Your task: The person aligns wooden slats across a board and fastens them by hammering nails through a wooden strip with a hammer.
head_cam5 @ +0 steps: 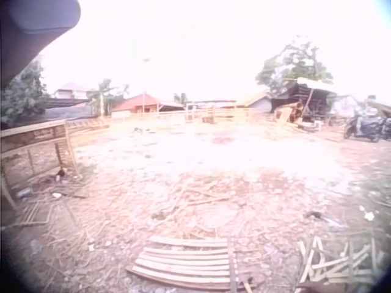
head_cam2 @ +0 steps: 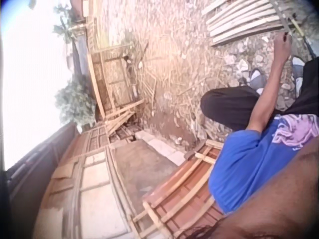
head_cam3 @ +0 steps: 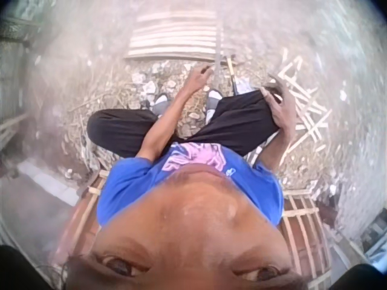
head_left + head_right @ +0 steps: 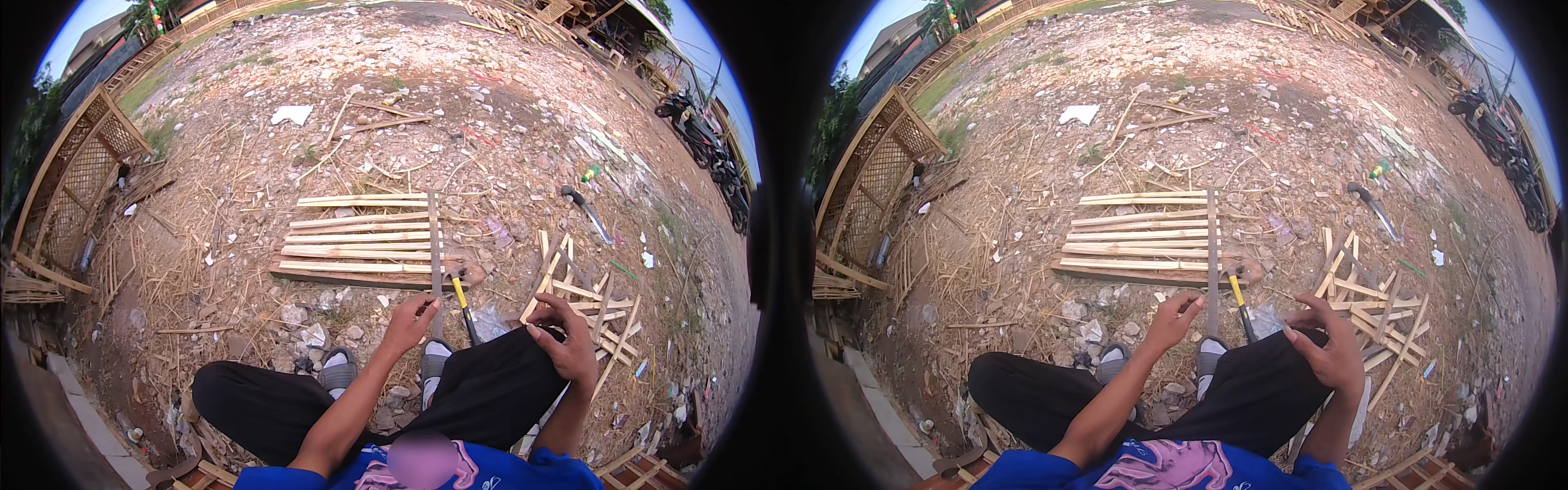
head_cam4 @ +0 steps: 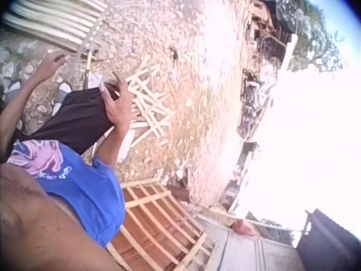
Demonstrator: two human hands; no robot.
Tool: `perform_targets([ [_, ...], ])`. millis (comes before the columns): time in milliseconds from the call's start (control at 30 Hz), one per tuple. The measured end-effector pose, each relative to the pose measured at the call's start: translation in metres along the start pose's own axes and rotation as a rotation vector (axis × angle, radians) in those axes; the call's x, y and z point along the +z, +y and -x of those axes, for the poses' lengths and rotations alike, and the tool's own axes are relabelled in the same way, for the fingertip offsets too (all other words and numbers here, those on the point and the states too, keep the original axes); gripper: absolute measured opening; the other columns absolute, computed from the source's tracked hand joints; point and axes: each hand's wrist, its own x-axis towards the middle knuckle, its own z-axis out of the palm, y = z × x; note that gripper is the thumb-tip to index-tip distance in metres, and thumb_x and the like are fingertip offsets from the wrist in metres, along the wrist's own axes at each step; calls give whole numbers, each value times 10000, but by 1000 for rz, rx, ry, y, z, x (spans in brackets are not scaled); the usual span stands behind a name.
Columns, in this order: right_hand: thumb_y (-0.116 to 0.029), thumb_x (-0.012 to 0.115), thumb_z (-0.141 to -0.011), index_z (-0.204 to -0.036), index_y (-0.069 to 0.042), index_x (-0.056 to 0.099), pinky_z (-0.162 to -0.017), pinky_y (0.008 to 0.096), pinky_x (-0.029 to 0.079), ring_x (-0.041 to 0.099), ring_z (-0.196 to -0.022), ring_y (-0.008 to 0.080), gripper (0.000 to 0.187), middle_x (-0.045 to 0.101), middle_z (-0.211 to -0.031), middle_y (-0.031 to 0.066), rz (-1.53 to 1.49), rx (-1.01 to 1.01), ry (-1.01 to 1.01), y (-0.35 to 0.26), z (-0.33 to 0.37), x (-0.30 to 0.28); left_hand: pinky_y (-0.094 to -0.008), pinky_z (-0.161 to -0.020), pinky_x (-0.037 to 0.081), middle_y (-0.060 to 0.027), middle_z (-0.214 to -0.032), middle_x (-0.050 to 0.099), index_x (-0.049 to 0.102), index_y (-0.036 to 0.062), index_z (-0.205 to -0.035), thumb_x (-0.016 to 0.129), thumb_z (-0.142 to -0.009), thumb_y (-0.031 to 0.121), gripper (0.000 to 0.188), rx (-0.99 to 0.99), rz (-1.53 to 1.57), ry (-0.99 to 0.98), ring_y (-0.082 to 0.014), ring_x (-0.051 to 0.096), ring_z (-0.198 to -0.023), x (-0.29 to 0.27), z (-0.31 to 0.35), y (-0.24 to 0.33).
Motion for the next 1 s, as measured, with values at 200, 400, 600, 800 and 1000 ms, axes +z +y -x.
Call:
perform_targets([
  [200, -199, 744, -835, -1331, -54, 528, -920, 356, 496, 685, -987, 241, 560, 720, -1000, 139, 8, 53, -38, -8, -2, 1, -342, -746, 514, -153, -915, 681, 651, -10, -1086, 613, -962, 230, 273, 118, 71, -1, -234, 656, -805, -15, -2, 44],
  [400, -219, 735, -837, -1343, -55, 522, -937, 360, 486, 677, -1002, 235, 572, 722, -1006, 129, 3, 79, -53, -11, -2, 2, -340, -851, 506, -121, -1004, 682, 649, 11, -1118, 650, -945, 246, 292, 105, -1, -227, -224, 648, -912, -35, 39, 72],
  [600, -229, 726, -830, -1340, -44, 521, -946, 369, 478, 674, -1006, 244, 579, 724, -1011, 129, -8, 62, -53, -10, -9, 13, -372, -878, 498, -128, -1073, 644, 593, 49, -1243, 740, -868, 375, 519, -25, -143, -623, -231, 620, -981, -30, 86, 26],
  [800, -230, 718, -833, -1334, -26, 521, -957, 374, 473, 676, -1008, 252, 576, 724, -1015, 138, -43, 78, -62, -10, -15, 23, -378, -906, 485, -138, -1132, 620, 510, 13, -1337, 756, -847, 414, 680, -50, 68, -827, -246, 601, -1039, -9, 100, 0],
  [1000, -211, 702, -852, -1347, -36, 508, -952, 359, 469, 656, -1006, 221, 561, 707, -1024, 127, -59, 82, -63, -12, -16, 26, -382, -901, 481, -142, -1134, 610, 467, 5, -1371, 786, -820, 369, 733, -105, 74, -851, -257, 592, -1049, -10, 96, -5],
])
